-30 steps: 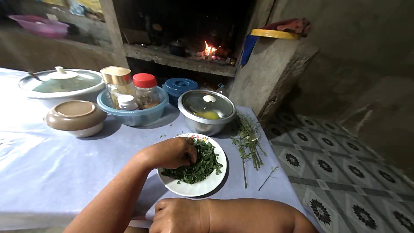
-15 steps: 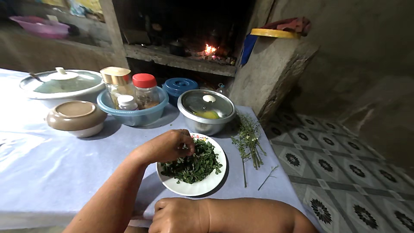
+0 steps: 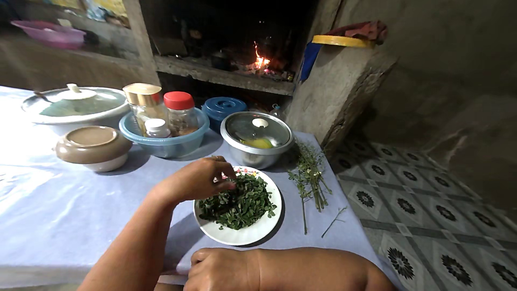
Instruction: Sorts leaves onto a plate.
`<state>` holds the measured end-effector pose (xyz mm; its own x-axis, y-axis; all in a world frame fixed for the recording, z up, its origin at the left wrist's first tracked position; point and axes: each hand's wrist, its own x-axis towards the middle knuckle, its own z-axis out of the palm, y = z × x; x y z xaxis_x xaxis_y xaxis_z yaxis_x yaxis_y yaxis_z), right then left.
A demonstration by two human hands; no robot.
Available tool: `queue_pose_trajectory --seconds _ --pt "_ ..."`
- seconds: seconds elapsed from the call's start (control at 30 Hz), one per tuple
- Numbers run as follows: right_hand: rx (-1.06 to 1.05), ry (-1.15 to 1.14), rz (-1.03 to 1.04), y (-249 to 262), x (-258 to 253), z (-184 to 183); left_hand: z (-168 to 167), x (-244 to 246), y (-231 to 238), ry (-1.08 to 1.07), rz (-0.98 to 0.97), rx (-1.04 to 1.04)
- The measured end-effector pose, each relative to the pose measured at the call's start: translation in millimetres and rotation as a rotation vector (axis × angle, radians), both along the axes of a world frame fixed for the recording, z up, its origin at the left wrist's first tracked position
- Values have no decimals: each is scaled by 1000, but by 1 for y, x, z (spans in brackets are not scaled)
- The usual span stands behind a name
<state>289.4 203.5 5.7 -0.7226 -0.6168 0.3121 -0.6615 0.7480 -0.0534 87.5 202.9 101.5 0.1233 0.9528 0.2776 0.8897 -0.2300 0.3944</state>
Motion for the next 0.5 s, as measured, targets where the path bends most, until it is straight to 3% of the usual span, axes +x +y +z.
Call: queue_pose_trajectory --seconds 0.13,0.23,0.5 --pt "14 -10 -16 -1 1 2 3 -7 -14 124 133 -392" --pt "26 -13 -18 -2 1 2 9 14 -14 203 155 -552" --pt "8 0 -43 -4 2 -1 0 59 -1 388 253 -630"
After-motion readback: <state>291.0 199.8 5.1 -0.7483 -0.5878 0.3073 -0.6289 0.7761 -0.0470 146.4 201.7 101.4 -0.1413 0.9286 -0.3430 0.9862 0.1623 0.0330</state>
